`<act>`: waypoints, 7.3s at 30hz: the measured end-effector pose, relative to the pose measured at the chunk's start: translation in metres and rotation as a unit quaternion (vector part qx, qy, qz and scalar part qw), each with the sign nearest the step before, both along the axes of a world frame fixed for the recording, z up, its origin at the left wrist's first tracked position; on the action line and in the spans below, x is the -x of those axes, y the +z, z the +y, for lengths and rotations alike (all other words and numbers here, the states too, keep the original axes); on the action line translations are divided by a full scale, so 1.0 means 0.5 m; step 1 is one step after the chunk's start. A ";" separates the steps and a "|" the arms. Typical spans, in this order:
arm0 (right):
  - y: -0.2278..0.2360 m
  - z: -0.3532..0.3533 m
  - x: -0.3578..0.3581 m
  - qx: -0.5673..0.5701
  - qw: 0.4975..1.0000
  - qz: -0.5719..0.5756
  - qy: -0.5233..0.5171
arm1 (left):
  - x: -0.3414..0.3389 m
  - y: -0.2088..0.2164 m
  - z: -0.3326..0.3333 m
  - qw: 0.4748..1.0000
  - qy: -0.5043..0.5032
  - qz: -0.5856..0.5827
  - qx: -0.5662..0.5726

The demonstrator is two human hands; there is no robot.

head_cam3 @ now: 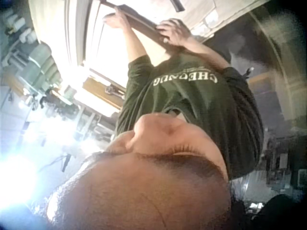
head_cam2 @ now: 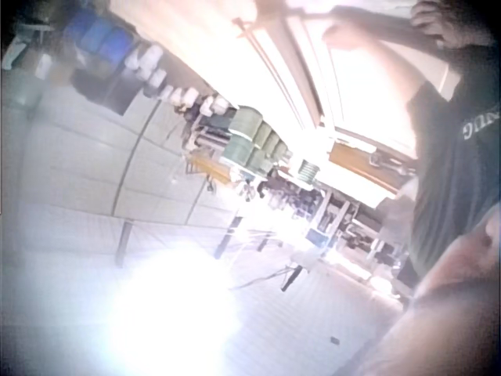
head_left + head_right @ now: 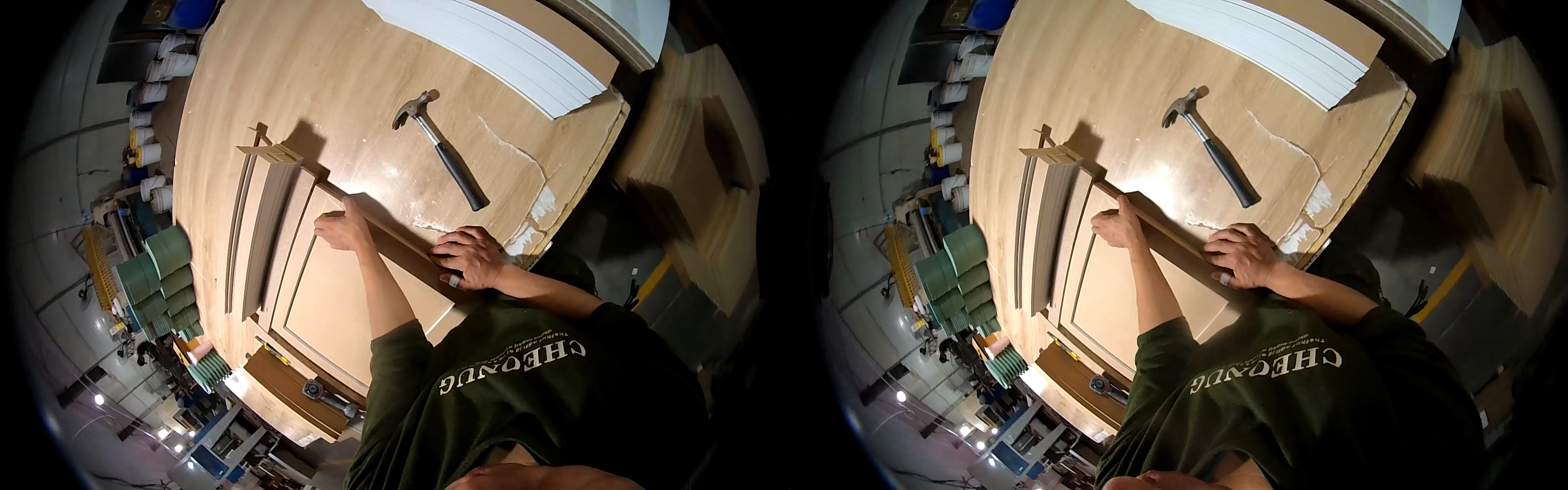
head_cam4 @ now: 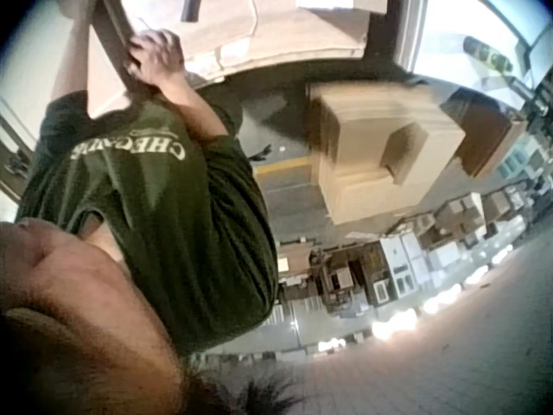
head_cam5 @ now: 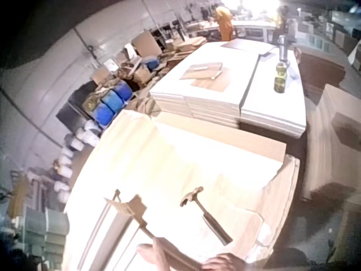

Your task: The person assembles a wooden door by attaching thin wooden strips to a large rectangular panel. They use a pneumatic nail gun to secure the strips and a hammer to tap them into place. The person flips the door over to work on different sides and stacks the finished product.

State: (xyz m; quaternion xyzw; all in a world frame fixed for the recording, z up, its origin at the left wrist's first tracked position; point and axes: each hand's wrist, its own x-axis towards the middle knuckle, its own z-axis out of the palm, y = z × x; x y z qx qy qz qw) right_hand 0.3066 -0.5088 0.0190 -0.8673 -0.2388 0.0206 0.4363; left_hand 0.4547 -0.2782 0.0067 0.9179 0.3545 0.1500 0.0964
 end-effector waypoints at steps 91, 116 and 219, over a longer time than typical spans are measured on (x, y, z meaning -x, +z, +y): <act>-0.015 0.064 -0.047 0.030 0.956 0.287 -0.057 | 0.672 0.137 0.138 0.963 -0.052 -0.196 0.177; 0.093 0.087 -0.184 0.347 0.920 0.165 0.072 | 0.722 0.532 0.503 0.913 0.074 -0.021 0.401; 0.024 0.057 -0.189 0.270 0.949 0.150 0.059 | 0.316 0.325 0.003 0.833 -0.196 0.295 0.424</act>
